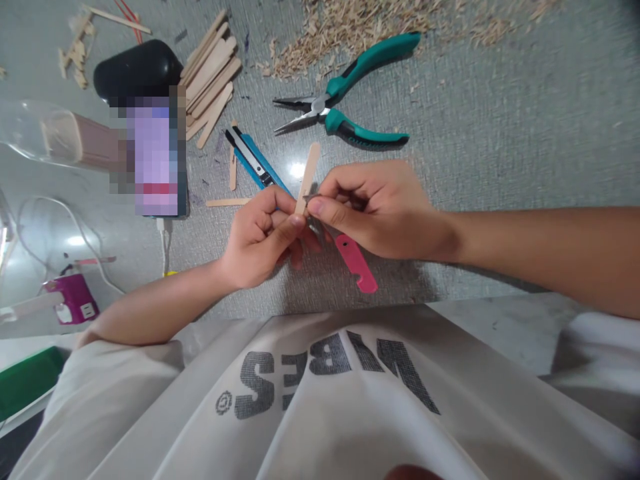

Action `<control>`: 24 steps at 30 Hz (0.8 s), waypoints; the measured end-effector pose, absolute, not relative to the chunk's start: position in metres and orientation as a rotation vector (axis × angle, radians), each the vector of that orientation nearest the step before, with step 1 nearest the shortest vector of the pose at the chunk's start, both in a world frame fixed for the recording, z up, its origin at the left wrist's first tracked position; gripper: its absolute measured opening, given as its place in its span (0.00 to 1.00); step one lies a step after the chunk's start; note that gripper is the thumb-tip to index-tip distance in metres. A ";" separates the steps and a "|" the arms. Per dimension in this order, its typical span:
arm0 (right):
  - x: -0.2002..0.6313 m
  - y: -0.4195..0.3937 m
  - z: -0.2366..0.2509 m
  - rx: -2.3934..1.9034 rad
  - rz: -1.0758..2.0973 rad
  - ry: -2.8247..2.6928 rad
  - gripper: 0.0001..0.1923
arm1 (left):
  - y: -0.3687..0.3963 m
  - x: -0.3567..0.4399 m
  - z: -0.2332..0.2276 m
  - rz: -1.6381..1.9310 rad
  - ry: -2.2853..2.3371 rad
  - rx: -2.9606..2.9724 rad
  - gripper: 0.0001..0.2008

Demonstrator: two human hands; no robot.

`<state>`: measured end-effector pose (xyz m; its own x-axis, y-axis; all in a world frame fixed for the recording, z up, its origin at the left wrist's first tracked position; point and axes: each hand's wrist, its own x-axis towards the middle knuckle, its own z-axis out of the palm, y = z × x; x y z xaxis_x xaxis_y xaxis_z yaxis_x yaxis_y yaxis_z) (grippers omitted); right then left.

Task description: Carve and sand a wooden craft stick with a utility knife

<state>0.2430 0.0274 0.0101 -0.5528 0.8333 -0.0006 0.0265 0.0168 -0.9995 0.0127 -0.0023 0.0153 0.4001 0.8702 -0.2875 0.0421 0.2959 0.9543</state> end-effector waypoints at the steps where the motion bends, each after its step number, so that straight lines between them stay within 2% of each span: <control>1: 0.243 0.028 0.010 -0.875 1.616 -1.660 0.17 | -0.002 0.013 0.015 0.700 1.016 1.141 0.33; 12: 0.246 0.024 0.006 -0.915 1.699 -1.553 0.16 | -0.006 0.017 0.013 0.802 1.039 1.243 0.29; 24: 0.243 0.024 0.007 -0.919 1.694 -1.531 0.17 | -0.010 0.021 0.013 0.826 1.095 1.278 0.30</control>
<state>0.2435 0.0239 0.0070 -0.5295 0.8457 -0.0660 -0.0200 -0.0903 -0.9957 0.0206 -0.0097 0.0128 0.3042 0.9378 -0.1671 0.0971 0.1439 0.9848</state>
